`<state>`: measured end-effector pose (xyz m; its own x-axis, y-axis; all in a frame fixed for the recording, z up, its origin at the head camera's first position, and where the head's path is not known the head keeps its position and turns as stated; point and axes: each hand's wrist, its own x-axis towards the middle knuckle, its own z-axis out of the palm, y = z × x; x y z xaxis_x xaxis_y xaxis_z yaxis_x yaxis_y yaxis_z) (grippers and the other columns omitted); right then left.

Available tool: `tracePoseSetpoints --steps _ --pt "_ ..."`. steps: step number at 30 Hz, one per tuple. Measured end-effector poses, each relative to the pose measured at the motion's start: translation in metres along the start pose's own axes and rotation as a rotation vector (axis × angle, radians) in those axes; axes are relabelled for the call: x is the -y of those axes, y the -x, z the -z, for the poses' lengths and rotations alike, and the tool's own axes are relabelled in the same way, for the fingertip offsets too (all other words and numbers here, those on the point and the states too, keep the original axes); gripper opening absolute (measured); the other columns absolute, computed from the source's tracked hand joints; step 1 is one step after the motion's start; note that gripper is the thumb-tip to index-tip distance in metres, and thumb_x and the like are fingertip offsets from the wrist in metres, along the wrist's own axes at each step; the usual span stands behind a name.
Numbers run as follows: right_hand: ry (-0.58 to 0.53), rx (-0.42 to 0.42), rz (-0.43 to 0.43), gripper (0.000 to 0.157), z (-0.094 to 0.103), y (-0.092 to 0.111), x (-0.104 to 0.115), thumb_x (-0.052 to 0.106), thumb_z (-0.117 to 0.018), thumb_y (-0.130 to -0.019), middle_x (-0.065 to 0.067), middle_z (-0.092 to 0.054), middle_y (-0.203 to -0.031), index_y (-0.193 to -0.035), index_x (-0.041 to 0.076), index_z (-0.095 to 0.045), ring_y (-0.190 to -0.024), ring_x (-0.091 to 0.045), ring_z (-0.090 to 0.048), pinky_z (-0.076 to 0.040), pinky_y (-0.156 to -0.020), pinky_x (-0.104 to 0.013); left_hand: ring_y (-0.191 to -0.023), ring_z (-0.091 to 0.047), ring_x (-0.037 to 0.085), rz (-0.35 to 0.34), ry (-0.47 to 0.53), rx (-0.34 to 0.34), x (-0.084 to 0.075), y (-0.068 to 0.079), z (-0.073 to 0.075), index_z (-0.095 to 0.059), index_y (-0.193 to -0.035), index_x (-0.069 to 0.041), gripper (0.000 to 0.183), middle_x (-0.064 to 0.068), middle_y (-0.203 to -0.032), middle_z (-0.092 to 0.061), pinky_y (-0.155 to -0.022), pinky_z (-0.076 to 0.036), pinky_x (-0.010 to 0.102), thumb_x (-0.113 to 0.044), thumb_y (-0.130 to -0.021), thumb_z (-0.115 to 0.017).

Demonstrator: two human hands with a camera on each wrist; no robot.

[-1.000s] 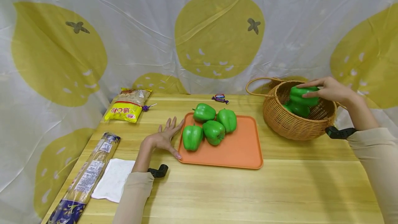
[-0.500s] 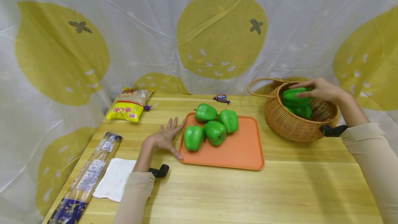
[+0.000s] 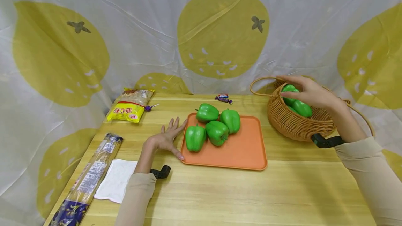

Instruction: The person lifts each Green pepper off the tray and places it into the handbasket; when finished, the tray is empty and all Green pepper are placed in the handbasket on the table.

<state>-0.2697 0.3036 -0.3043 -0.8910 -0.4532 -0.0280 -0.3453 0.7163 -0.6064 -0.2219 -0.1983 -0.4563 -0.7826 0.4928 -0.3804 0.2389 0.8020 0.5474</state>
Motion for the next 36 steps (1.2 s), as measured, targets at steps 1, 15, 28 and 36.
tracePoseSetpoints --steps 1,15,28,36 --pt "-0.007 -0.004 0.022 0.065 -0.007 -0.001 0.005 0.032 -0.061 -0.095 -0.010 -0.023 -0.161 -0.151 0.034 -0.029 -0.145 -0.042 -0.024 -0.029 -0.105 -0.068 -0.146 0.027 0.037 -0.001 0.002 0.000 0.000 0.000 0.000 0.007 -0.156 -0.026 0.142 0.017 -0.159 0.025 -0.113 0.016 0.066 -0.050 -0.054 -0.090" --pt "-0.186 0.003 0.110 0.071 -0.120 -0.024 0.034 0.038 -0.063 -0.092 -0.007 -0.022 -0.158 -0.150 0.045 -0.022 -0.144 -0.032 -0.028 -0.033 -0.108 -0.065 -0.146 0.027 0.036 0.005 0.015 -0.003 0.002 0.000 -0.002 0.006 -0.156 -0.027 0.142 0.017 -0.159 0.024 -0.114 0.016 0.065 -0.050 -0.054 -0.090" --pt "-0.289 0.054 0.126 0.059 -0.178 -0.044 0.028 0.027 -0.060 -0.096 -0.019 -0.018 -0.157 -0.150 0.025 -0.036 -0.145 -0.043 -0.023 -0.032 -0.108 -0.068 -0.145 0.027 0.038 -0.004 0.013 -0.008 0.002 0.000 -0.002 0.008 -0.155 -0.028 0.143 0.017 -0.159 0.025 -0.113 0.016 0.067 -0.051 -0.053 -0.090" --pt "-0.290 0.017 0.080 0.052 -0.189 -0.052 0.028 0.031 -0.060 -0.095 -0.016 -0.024 -0.157 -0.145 0.026 -0.045 -0.146 -0.039 -0.023 -0.031 -0.109 -0.065 -0.145 0.028 0.037 -0.010 0.015 -0.010 0.000 0.000 -0.001 0.006 -0.156 -0.027 0.143 0.017 -0.159 0.025 -0.113 0.016 0.066 -0.051 -0.052 -0.090"
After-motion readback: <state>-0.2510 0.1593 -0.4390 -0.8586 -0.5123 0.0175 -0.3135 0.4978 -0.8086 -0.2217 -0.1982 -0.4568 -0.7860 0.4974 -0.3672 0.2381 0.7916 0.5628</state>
